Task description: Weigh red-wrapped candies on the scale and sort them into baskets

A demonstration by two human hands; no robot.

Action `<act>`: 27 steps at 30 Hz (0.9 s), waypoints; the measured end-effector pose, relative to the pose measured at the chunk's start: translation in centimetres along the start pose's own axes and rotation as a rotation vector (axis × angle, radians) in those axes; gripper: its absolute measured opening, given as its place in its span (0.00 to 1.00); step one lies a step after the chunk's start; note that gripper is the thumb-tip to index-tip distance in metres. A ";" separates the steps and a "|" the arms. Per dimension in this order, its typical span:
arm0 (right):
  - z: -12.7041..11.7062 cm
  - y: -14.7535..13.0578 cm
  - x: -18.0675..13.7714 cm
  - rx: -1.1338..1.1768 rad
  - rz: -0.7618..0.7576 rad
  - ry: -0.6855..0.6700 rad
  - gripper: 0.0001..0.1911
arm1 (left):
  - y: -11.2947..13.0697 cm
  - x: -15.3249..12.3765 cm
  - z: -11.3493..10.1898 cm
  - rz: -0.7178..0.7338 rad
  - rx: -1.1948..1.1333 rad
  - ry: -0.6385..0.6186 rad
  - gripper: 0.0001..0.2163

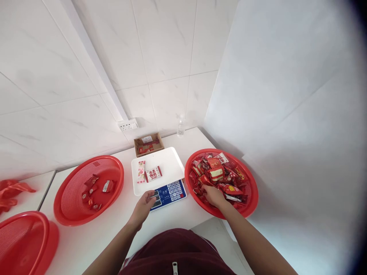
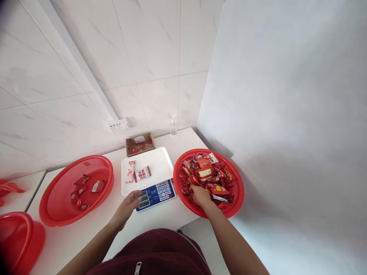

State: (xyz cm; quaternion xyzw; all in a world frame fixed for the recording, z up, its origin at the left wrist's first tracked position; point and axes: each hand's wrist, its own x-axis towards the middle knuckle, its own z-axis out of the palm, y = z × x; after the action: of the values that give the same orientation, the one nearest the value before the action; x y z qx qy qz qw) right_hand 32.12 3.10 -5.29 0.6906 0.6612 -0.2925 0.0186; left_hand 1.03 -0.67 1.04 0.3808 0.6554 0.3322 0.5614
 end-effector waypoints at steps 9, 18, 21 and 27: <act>-3.2 0.8 -1.7 0.071 0.013 0.095 0.17 | 0.8 -0.3 0.5 0.008 0.020 -0.036 0.20; 0.8 -0.2 -0.2 0.030 0.037 0.136 0.21 | 0.7 -0.6 0.9 -0.001 0.036 -0.067 0.21; 0.8 0.7 -0.4 0.106 -0.046 0.091 0.14 | 0.2 -0.7 0.7 0.004 0.042 -0.057 0.21; 0.7 0.4 0.0 0.155 0.005 -0.007 0.16 | 0.0 -0.9 0.9 -0.011 0.080 -0.085 0.19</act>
State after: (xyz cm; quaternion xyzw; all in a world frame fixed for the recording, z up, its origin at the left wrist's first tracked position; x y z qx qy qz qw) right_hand 32.26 2.80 -5.99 0.6905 0.6349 -0.3450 -0.0318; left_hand 1.95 -1.43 1.31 0.4128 0.6460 0.2861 0.5748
